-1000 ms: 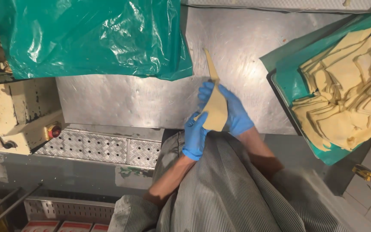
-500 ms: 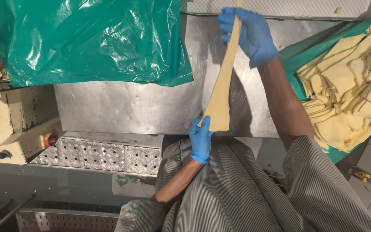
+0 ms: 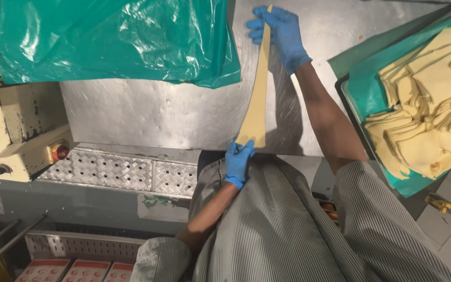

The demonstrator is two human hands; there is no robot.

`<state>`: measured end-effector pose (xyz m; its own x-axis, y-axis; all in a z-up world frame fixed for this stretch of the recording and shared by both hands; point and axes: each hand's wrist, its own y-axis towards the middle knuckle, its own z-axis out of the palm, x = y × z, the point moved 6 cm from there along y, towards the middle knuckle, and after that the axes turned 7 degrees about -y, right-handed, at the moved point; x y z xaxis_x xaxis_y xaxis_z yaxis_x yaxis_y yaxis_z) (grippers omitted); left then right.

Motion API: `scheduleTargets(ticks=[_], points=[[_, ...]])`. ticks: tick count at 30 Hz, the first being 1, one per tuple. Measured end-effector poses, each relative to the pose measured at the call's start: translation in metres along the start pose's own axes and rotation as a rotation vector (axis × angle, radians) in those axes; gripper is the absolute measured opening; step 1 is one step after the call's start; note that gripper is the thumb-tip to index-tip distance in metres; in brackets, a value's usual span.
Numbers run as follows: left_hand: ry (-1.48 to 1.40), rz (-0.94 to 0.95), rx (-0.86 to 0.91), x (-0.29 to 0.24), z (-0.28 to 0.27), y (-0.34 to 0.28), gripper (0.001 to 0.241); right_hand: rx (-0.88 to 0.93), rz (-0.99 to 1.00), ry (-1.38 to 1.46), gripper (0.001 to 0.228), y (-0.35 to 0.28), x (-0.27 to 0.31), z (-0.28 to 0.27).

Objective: The recorder is rolling pre-cut triangular pieces of dough into croissants at a bakery station.

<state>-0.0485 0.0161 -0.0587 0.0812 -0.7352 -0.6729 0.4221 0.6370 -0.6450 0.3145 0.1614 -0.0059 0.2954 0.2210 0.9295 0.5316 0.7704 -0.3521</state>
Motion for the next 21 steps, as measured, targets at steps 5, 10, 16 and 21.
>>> scheduleTargets(ticks=[5, 10, 16, 21], points=[[0.975, 0.167, 0.228, -0.087, -0.004, -0.043, 0.073, -0.134, -0.498, -0.474, 0.035, -0.054, 0.01, -0.011], [1.639, 0.815, 0.746, -0.084, 0.008, -0.039, 0.079, -0.095, -0.508, -1.113, 0.073, -0.231, -0.011, 0.025], [1.835, 1.084, 0.858, -0.054, -0.007, -0.018, 0.076, 0.038, -0.502, -1.461, 0.07, -0.338, -0.149, 0.055], [1.776, 1.043, 0.739, -0.078, 0.012, 0.004, 0.067, -0.125, -0.523, -1.412, 0.06, -0.316, -0.1, 0.049]])
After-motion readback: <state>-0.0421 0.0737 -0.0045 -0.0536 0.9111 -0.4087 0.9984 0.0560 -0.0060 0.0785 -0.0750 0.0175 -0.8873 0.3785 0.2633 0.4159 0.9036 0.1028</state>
